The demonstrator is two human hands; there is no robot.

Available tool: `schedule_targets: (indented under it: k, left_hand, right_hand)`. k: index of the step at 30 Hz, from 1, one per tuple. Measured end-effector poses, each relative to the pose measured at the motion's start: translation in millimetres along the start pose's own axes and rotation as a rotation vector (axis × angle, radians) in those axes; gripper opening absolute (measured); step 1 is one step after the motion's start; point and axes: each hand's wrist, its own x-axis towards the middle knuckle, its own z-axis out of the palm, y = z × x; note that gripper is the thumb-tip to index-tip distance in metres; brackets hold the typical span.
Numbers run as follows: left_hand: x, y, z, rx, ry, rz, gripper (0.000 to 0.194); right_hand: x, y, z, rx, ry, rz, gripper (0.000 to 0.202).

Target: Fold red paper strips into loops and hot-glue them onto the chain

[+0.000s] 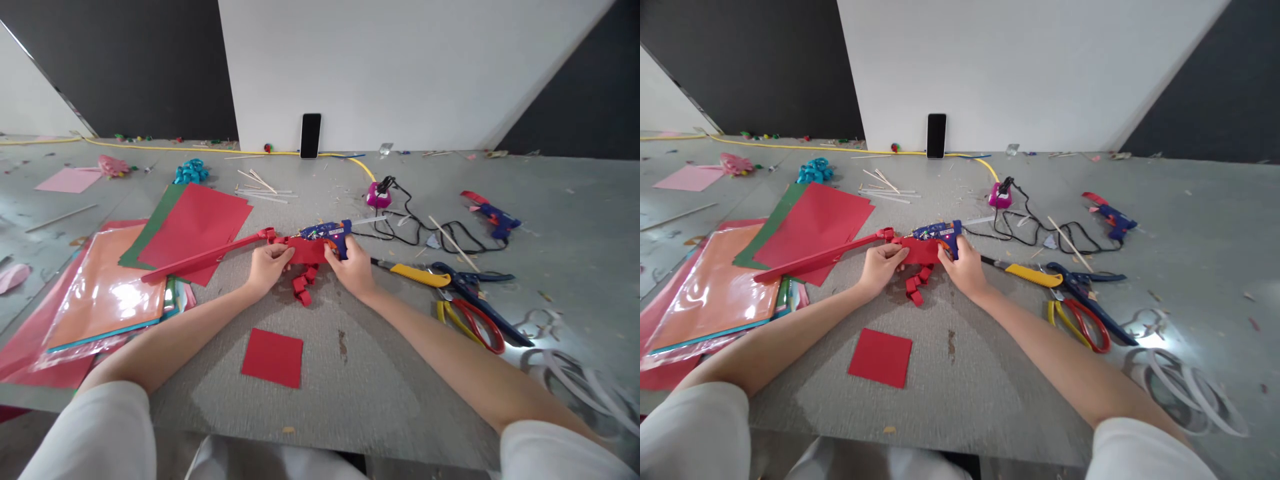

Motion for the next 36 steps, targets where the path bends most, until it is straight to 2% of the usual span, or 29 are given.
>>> schedule_targets:
  k: [22,36]
  left_hand:
    - [-1.0,2.1,0.5,0.012,0.003,0.005,0.026]
    - [1.6,-5.0,0.0,-0.004,0.015,0.027,0.028]
  right_hand:
    - [-0.7,-1.5,-0.8,0.022,-0.005,-0.026,0.021]
    - [-1.0,-0.5,-0.5,-0.001,0.007,-0.023,0.020]
